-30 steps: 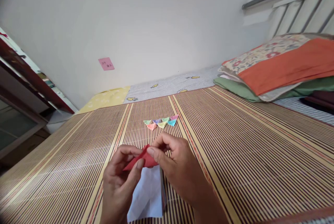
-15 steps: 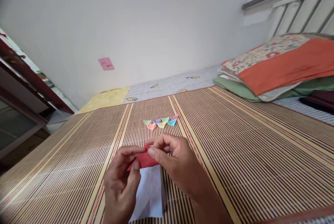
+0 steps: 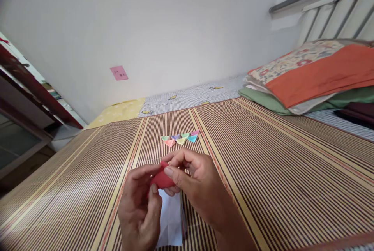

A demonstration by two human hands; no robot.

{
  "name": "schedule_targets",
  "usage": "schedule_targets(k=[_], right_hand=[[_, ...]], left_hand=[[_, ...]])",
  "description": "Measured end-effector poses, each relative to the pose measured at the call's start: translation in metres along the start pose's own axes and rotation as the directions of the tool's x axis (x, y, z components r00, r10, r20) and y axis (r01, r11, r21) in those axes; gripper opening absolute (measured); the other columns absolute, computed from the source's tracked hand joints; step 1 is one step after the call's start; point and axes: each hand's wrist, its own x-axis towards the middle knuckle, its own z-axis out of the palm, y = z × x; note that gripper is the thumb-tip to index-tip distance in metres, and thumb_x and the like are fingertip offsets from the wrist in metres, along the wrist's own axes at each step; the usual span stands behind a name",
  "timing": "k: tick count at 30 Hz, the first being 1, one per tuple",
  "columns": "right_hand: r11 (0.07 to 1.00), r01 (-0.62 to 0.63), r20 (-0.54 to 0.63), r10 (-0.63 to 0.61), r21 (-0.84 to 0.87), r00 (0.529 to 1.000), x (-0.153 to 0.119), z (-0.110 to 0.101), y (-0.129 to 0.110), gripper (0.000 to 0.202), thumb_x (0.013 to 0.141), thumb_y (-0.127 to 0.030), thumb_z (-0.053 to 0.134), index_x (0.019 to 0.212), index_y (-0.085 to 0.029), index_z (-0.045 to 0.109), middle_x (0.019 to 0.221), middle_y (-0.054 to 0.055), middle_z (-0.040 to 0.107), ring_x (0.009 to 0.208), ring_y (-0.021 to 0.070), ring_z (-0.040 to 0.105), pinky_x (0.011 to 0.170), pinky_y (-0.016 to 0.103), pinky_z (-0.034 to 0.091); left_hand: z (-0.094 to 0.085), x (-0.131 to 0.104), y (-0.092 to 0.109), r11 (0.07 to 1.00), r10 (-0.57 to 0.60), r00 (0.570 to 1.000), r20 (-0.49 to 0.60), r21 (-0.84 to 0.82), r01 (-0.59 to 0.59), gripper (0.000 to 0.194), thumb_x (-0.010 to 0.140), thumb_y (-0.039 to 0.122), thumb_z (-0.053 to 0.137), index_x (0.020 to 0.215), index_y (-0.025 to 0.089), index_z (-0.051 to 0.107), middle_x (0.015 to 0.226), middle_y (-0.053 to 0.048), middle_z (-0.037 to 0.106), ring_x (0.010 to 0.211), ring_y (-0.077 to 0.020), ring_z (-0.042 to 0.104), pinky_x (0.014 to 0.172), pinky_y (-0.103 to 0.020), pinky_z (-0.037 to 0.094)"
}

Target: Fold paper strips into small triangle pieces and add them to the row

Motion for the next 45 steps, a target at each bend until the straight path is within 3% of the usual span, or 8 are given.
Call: schedule_targets(k=[4, 9, 11, 14, 17, 23, 33, 45], right_hand=[[1.0, 0.011, 0.005, -0.011, 0.012, 1.0, 0.0, 0.001, -0.002, 0.015, 0.088, -0.028, 0.074, 0.076, -0.022, 0.068, 0.095, 0.004, 0.074, 0.074, 0.0147, 0.069, 0.061, 0.026, 0.056], [1.0, 0.005, -0.014, -0.005, 0.007, 1.0, -0.002, 0.0, 0.004, 0.015, 0.089, -0.025, 0.075, 0.076, -0.021, 0.068, 0.103, 0.004, 0.074, 0.085, 0.0169, 0.071, 0.072, 0.029, 0.058], [1.0, 0.012, -0.054, -0.013, -0.013, 0.998, -0.003, 0.0, 0.006, 0.015, 0.089, -0.024, 0.075, 0.077, -0.021, 0.068, 0.103, 0.004, 0.074, 0.081, 0.0157, 0.07, 0.072, 0.029, 0.057], [0.996, 0.049, -0.086, -0.056, -0.081, 0.995, -0.004, 0.001, 0.008, 0.014, 0.091, -0.023, 0.074, 0.078, -0.021, 0.068, 0.1, 0.003, 0.073, 0.083, 0.0168, 0.07, 0.073, 0.03, 0.057], [0.979, 0.105, -0.089, -0.122, -0.174, 0.988, -0.003, 0.002, 0.008, 0.014, 0.092, -0.02, 0.071, 0.078, -0.021, 0.069, 0.093, 0.002, 0.072, 0.087, 0.0182, 0.069, 0.077, 0.031, 0.055], [0.935, 0.137, -0.108, -0.181, -0.327, 0.978, -0.002, 0.002, 0.007, 0.017, 0.092, -0.02, 0.068, 0.075, -0.021, 0.067, 0.081, 0.0, 0.07, 0.08, 0.0172, 0.066, 0.076, 0.031, 0.051], [0.932, 0.15, -0.097, -0.191, -0.329, 0.977, -0.002, 0.004, 0.004, 0.02, 0.092, -0.021, 0.068, 0.073, -0.021, 0.064, 0.076, -0.001, 0.068, 0.076, 0.0164, 0.065, 0.072, 0.03, 0.051], [0.904, 0.218, -0.113, -0.276, -0.367, 0.955, -0.002, 0.008, 0.005, 0.02, 0.091, -0.019, 0.066, 0.073, -0.022, 0.059, 0.075, -0.002, 0.066, 0.076, 0.016, 0.065, 0.071, 0.03, 0.052]], left_hand=[[0.005, -0.001, 0.002, 0.995, -0.034, 0.999, -0.008, -0.092, 0.033, 0.032, 0.101, 0.011, 0.046, 0.124, 0.028, 0.061, 0.118, -0.008, 0.068, 0.089, -0.019, 0.073, 0.071, -0.03, 0.063], [0.009, 0.001, 0.008, 0.996, -0.05, 0.995, -0.088, -0.08, 0.043, 0.029, 0.101, 0.018, 0.051, 0.127, 0.028, 0.06, 0.13, -0.01, 0.063, 0.107, -0.0259, 0.07, 0.066, -0.03, 0.064], [0.008, 0.002, 0.01, 0.994, -0.094, 0.99, -0.109, -0.058, 0.088, 0.031, 0.101, 0.02, 0.051, 0.131, 0.028, 0.057, 0.136, -0.01, 0.062, 0.098, -0.0228, 0.072, 0.065, -0.029, 0.064], [0.005, 0.004, 0.008, 0.983, -0.181, 0.978, -0.099, -0.031, 0.179, 0.023, 0.099, 0.024, 0.058, 0.122, 0.025, 0.062, 0.119, -0.008, 0.07, 0.084, -0.0187, 0.074, 0.07, -0.03, 0.064], [0.001, 0.005, 0.002, 0.972, -0.235, 0.967, -0.097, -0.022, 0.234, 0.013, 0.096, 0.027, 0.066, 0.109, 0.023, 0.067, 0.1, -0.005, 0.074, 0.086, -0.0199, 0.075, 0.077, -0.032, 0.064], [0.001, 0.004, -0.005, 0.975, -0.223, 0.968, -0.112, -0.029, 0.221, 0.012, 0.094, 0.028, 0.07, 0.105, 0.023, 0.074, 0.099, -0.005, 0.077, 0.089, -0.0204, 0.076, 0.075, -0.03, 0.064], [0.005, 0.005, -0.002, 0.98, -0.178, 0.975, -0.13, -0.108, 0.165, 0.009, 0.094, 0.023, 0.071, 0.098, 0.024, 0.078, 0.084, 0.0, 0.072, 0.073, -0.0146, 0.072, 0.064, -0.023, 0.06], [0.006, 0.006, 0.002, 0.977, -0.2, 0.965, -0.17, -0.116, 0.182, 0.005, 0.09, 0.025, 0.075, 0.093, 0.025, 0.079, 0.078, 0.001, 0.073, 0.066, -0.0131, 0.071, 0.059, -0.019, 0.059]])
